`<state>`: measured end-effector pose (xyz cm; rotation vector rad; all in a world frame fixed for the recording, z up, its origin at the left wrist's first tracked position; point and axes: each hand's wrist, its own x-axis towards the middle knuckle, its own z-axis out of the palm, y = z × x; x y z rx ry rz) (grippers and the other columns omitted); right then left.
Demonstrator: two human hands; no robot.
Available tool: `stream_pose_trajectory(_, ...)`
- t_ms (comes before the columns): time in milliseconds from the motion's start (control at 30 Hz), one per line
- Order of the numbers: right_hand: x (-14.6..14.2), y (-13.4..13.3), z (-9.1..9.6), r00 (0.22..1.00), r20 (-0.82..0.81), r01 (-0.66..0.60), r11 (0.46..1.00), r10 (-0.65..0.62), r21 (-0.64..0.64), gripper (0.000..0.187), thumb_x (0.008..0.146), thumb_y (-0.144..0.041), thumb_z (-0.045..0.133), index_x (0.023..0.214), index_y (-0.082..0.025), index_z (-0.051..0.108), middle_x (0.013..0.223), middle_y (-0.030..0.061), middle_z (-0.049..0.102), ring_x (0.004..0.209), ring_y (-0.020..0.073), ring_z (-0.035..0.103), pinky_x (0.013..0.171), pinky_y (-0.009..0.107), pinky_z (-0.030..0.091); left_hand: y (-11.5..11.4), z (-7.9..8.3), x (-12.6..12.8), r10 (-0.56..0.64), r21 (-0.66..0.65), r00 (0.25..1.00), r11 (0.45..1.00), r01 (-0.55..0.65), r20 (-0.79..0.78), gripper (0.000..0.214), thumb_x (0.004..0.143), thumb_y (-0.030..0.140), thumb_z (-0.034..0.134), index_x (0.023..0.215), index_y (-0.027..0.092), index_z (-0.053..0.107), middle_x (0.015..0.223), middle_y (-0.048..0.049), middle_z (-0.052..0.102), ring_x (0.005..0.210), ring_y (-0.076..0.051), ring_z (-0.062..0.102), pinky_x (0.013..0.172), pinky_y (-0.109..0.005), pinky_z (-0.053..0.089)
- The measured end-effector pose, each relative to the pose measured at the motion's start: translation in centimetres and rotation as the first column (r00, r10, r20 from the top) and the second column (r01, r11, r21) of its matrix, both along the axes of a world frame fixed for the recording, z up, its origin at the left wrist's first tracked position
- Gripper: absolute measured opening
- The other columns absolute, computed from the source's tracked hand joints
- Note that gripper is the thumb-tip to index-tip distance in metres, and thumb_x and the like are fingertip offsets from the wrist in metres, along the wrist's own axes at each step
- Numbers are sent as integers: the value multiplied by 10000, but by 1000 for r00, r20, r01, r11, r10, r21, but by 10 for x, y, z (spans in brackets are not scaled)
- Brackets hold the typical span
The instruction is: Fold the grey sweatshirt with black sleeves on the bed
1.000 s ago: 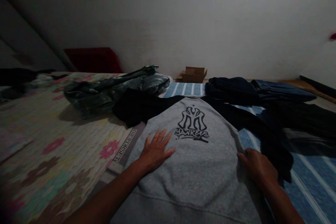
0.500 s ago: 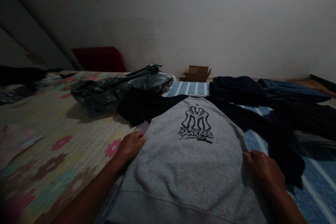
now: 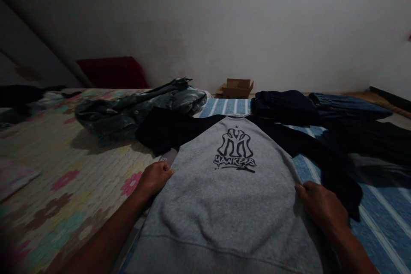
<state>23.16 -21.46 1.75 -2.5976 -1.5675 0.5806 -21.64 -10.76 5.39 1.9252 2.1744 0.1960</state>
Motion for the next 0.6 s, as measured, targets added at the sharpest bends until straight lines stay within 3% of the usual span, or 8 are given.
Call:
stream_pose_trajectory(100, -16, 1, 15, 990, 140, -24, 999, 20, 25, 462, 902, -482, 278, 934, -213, 652, 874, 117, 680, 805, 310, 647, 592, 369, 430, 10, 1, 3, 107, 22, 970, 993, -115, 220, 97, 659, 233, 627, 607, 187, 559, 608, -5, 580, 620, -165, 542, 546, -251, 324)
stream_pose_trajectory(200, -52, 15, 36, 965, 248, -131, 976, 85, 172, 394, 916, -428, 318, 985, -193, 627, 993, 115, 655, 869, 286, 634, 616, 350, 435, 24, 3, 10, 231, -39, 845, 969, -242, 483, 107, 617, 234, 659, 570, 178, 580, 538, 14, 550, 576, -154, 521, 513, -240, 322)
stream_pose_trajectory(333, -126, 55, 55, 898, 184, -436, 868, 400, 238, 312, 914, -353, 387, 941, -176, 643, 966, 103, 654, 904, 243, 615, 701, 323, 448, 42, 6, 18, 296, -129, 730, 952, -277, 616, 123, 640, 247, 622, 554, 162, 600, 519, -1, 568, 528, -152, 539, 475, -236, 359)
stream_pose_trajectory(400, -163, 76, 52, 853, 159, -521, 819, 497, 239, 297, 910, -327, 411, 941, -151, 648, 957, 119, 651, 912, 243, 605, 750, 330, 450, 51, 6, 21, 335, -186, 659, 939, -288, 673, 132, 639, 240, 610, 537, 163, 579, 480, 0, 548, 477, -154, 535, 454, -246, 383)
stream_pose_trajectory(500, -200, 96, 31, 838, 164, -545, 795, 520, 265, 397, 885, -410, 477, 1099, -104, 612, 1135, 179, 605, 1078, 293, 534, 896, 391, 410, 62, 6, 24, 389, -268, 558, 919, -288, 733, 159, 618, 212, 611, 494, 175, 517, 435, 6, 515, 427, -163, 530, 446, -276, 426)
stream_pose_trajectory(600, -214, 100, 2, 833, 147, -551, 777, 533, 305, 629, 892, -495, 429, 1324, -38, 460, 1414, 233, 391, 1321, 335, 317, 1064, 462, 247, 70, 4, 26, 405, -313, 487, 913, -263, 774, 145, 590, 184, 625, 506, 173, 507, 477, -17, 561, 468, -187, 578, 480, -309, 472)
